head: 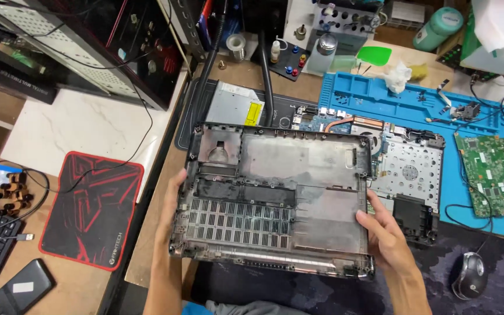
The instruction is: Disassembling a laptop by prying open the case, removing the battery, and unscrewing internal components.
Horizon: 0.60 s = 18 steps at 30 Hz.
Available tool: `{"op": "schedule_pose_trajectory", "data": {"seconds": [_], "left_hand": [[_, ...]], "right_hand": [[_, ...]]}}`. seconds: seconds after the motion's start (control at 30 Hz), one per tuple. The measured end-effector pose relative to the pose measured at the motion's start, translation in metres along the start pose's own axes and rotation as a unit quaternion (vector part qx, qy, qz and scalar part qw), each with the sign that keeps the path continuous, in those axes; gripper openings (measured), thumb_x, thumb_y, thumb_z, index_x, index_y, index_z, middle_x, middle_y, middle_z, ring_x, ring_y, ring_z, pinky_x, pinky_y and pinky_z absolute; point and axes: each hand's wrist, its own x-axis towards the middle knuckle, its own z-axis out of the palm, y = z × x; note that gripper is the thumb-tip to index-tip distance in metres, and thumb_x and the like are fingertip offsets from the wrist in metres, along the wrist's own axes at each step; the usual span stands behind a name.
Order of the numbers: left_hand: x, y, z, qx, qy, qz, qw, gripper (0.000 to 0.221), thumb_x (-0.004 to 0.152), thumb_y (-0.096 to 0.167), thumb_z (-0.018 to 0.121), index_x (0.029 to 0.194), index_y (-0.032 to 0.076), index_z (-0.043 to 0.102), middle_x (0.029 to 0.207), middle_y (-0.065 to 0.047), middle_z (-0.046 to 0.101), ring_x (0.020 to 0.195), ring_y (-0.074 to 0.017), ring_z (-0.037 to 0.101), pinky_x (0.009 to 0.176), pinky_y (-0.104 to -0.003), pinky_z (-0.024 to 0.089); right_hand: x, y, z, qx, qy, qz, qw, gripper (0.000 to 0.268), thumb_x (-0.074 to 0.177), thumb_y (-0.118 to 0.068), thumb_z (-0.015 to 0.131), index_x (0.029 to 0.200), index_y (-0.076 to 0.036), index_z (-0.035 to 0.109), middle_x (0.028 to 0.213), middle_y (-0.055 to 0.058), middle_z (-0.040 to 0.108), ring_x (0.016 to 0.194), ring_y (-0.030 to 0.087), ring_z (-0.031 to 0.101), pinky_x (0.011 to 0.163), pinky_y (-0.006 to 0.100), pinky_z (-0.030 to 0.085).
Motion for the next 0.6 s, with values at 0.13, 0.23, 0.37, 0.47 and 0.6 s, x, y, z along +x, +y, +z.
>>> {"op": "schedule_pose_trajectory", "data": {"seconds": [0.13,0.23,0.37,0.47,0.6], "left_hand": [[0.03,0.015,-0.028,0.255,0.098,0.347,0.897,0.031,0.107,0.027,0.055,0.125,0.005,0.067,0.082,-0.009,0.073,0.058,-0.0078,0.059,0.046,-0.02,0.047],[0.072,0.017,-0.078,0.552,0.372,0.426,0.613,0.037,0.101,0.013,0.073,0.136,0.005,0.063,0.107,-0.018,0.054,0.101,-0.0406,0.051,0.062,-0.057,0.05],[0.112,0.018,-0.135,0.593,0.349,0.432,0.583,0.015,0.099,0.011,0.069,0.113,0.007,0.073,0.112,-0.019,0.053,0.097,-0.0387,0.046,0.087,-0.05,0.039],[0.097,0.03,-0.141,0.621,0.352,0.424,0.557,0.012,0.104,0.012,0.069,0.101,0.006,0.059,0.098,-0.017,0.055,0.094,-0.0378,0.05,0.091,-0.05,0.036],[0.059,0.043,-0.13,0.496,0.299,0.46,0.673,0.011,0.115,0.008,0.054,0.106,0.003,0.05,0.062,-0.009,0.043,0.05,-0.0267,0.035,0.052,-0.043,0.028]], "right_hand": [[0.005,0.01,0.002,0.022,-0.061,-0.055,0.996,0.084,0.093,-0.007,0.049,0.169,-0.018,0.016,0.14,0.02,0.059,0.114,0.033,0.061,0.09,0.049,0.051],[0.006,0.009,0.018,0.041,-0.103,-0.065,0.992,0.079,0.093,-0.009,0.052,0.166,-0.019,0.024,0.129,0.021,0.064,0.103,0.032,0.065,0.081,0.051,0.055],[0.016,0.022,0.043,0.084,-0.215,-0.12,0.966,0.06,0.095,-0.009,0.058,0.151,-0.012,0.038,0.12,0.021,0.071,0.093,0.029,0.073,0.073,0.045,0.063],[0.015,0.026,0.071,0.046,-0.221,-0.12,0.967,0.065,0.095,-0.014,0.06,0.155,-0.013,0.036,0.109,0.014,0.073,0.085,0.022,0.072,0.069,0.04,0.062],[0.015,0.037,0.117,-0.038,-0.191,-0.097,0.976,0.091,0.09,-0.023,0.063,0.167,-0.017,0.013,0.056,-0.003,0.028,0.043,0.008,0.026,0.046,0.027,0.021]]}}
